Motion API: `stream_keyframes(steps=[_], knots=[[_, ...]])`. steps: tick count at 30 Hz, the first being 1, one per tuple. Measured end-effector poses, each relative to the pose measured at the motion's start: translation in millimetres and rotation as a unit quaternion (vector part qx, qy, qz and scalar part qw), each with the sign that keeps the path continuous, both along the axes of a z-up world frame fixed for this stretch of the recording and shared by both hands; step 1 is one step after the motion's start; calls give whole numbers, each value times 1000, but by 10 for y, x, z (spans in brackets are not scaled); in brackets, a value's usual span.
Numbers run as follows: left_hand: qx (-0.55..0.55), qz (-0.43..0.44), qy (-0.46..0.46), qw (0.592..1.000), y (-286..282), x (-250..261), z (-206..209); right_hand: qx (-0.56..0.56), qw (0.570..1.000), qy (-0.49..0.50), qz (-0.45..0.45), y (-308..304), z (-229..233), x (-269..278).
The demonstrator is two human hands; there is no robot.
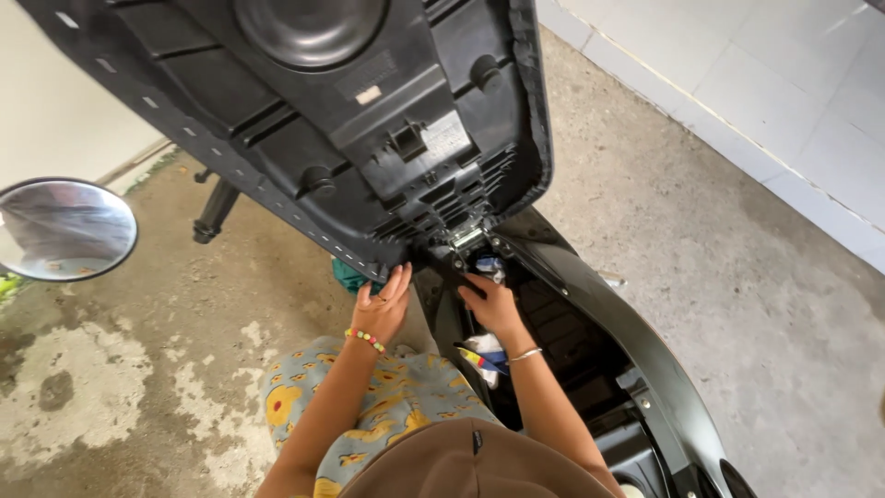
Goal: Repairing a component under the seat of a motorcycle using a tool.
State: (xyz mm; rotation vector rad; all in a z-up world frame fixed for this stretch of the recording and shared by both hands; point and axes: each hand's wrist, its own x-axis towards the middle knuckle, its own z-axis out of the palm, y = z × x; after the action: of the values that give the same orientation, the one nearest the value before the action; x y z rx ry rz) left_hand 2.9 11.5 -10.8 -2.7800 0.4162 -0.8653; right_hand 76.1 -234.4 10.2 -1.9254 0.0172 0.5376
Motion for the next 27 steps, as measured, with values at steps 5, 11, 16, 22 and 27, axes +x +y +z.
stream_keyframes(steps=[5,11,16,22,27], knots=[[0,7,-19,1000,28,8,31,-189,947,-258,-27,207,-221,-45],[-86,-16,25,996,-59,-56,-52,-153,940,-304,1,327,489,-231],[-228,-46,-9,973,-134,-145,118,-90,957,-277,19,300,1203,-324],[-305,44,-157,938,-45,35,245,-59,899,-428,71,323,1182,-403],[-339,92,-205,913,54,117,323,-133,858,-491,67,405,1049,-406]])
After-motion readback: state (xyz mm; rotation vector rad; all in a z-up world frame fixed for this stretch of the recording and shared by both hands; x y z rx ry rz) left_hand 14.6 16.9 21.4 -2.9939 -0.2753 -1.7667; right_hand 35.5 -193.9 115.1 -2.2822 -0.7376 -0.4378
